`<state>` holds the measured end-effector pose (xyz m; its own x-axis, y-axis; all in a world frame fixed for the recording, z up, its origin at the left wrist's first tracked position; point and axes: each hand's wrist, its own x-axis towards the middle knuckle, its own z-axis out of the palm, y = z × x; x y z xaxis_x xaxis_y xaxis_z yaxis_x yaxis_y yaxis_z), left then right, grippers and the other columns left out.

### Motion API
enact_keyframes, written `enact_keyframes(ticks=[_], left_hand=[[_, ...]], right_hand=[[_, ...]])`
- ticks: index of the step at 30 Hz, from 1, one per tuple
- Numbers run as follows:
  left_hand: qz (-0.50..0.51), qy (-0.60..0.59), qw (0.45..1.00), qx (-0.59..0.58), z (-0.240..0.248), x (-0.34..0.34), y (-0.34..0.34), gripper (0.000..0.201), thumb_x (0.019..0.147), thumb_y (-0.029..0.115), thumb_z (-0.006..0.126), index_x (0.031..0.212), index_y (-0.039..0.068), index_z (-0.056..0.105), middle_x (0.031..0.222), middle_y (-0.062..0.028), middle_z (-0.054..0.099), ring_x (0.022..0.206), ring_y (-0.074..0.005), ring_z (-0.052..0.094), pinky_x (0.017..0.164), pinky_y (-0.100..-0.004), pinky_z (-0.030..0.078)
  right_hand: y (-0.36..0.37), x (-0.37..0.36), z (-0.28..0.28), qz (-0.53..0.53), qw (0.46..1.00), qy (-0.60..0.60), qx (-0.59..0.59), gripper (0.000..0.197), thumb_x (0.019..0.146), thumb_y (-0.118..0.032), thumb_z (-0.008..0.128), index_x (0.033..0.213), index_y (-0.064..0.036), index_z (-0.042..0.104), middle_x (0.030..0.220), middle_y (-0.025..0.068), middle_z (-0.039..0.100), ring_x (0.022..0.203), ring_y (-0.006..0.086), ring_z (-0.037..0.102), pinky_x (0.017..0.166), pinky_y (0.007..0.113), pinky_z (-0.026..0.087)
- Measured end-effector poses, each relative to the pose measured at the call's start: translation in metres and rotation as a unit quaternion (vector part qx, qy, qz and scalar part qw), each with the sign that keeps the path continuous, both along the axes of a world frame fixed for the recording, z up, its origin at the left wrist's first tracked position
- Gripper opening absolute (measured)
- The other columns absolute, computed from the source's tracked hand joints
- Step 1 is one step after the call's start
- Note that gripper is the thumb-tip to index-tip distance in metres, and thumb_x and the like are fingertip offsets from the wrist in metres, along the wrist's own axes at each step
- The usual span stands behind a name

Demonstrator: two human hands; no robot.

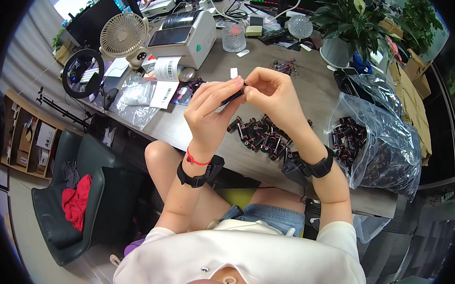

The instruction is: The person picks up a battery holder and a circuit board, then threads the wires through the holder before pressing the board into the end and placing the unit on a pile.

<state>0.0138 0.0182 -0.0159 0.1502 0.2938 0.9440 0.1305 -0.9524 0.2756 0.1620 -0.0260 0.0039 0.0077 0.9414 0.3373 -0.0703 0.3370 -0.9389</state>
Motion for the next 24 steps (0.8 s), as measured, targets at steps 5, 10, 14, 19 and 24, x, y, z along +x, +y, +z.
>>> enact_keyframes(ticks=[5, 10, 14, 19, 24], left_hand=[[-0.015, 0.008, 1.000, -0.014, 0.002, -0.001, -0.002, 0.035, 0.062, -0.004, 0.075, 0.095, 0.005, 0.070, 0.095, -0.0058, 0.070, 0.079, -0.0196, 0.064, 0.070, -0.0282, 0.052], [0.000, 0.022, 1.000, -0.003, 0.000, 0.001, -0.002, 0.035, 0.062, -0.004, 0.075, 0.096, 0.006, 0.069, 0.096, -0.0056, 0.069, 0.079, -0.0202, 0.064, 0.070, -0.0278, 0.052], [0.046, 0.061, 0.997, -0.001, 0.004, -0.002, -0.002, 0.037, 0.064, -0.003, 0.073, 0.098, 0.007, 0.068, 0.098, -0.0062, 0.067, 0.078, -0.0213, 0.063, 0.068, -0.0286, 0.052], [-0.035, -0.007, 0.989, -0.143, 0.013, -0.008, -0.008, 0.035, 0.066, -0.003, 0.074, 0.100, 0.005, 0.067, 0.096, -0.0085, 0.066, 0.077, -0.0190, 0.063, 0.067, -0.0268, 0.052], [-0.074, -0.016, 0.980, -0.185, 0.016, -0.010, -0.018, 0.036, 0.067, -0.007, 0.075, 0.100, 0.003, 0.067, 0.095, -0.0092, 0.066, 0.076, -0.0143, 0.064, 0.065, -0.0242, 0.052]], right_hand=[[0.002, 0.010, 0.002, 0.040, 0.999, -0.020, -0.007, 0.003, 0.081, -0.001, 0.058, 0.081, 0.0026, 0.057, 0.078, 0.0008, 0.060, 0.074, 0.0073, 0.060, 0.068, 0.021, 0.047], [0.003, 0.010, -0.003, 0.022, 1.000, -0.021, -0.009, 0.004, 0.082, -0.002, 0.058, 0.082, 0.0027, 0.058, 0.078, 0.0013, 0.061, 0.074, 0.0073, 0.060, 0.068, 0.021, 0.047], [0.001, 0.007, 0.001, -0.020, 0.998, -0.057, -0.011, 0.007, 0.084, -0.004, 0.057, 0.082, 0.0024, 0.058, 0.079, 0.0026, 0.061, 0.075, 0.0074, 0.060, 0.066, 0.021, 0.047], [-0.004, 0.001, 0.012, 0.011, 0.999, -0.035, 0.019, 0.014, 0.085, -0.013, 0.055, 0.084, 0.0009, 0.056, 0.078, 0.0012, 0.056, 0.069, 0.0081, 0.056, 0.063, 0.021, 0.044], [-0.017, -0.005, 0.015, 0.012, 0.998, -0.053, 0.013, 0.013, 0.086, -0.013, 0.055, 0.085, 0.0000, 0.054, 0.077, 0.0004, 0.054, 0.067, 0.0070, 0.053, 0.060, 0.021, 0.043]])
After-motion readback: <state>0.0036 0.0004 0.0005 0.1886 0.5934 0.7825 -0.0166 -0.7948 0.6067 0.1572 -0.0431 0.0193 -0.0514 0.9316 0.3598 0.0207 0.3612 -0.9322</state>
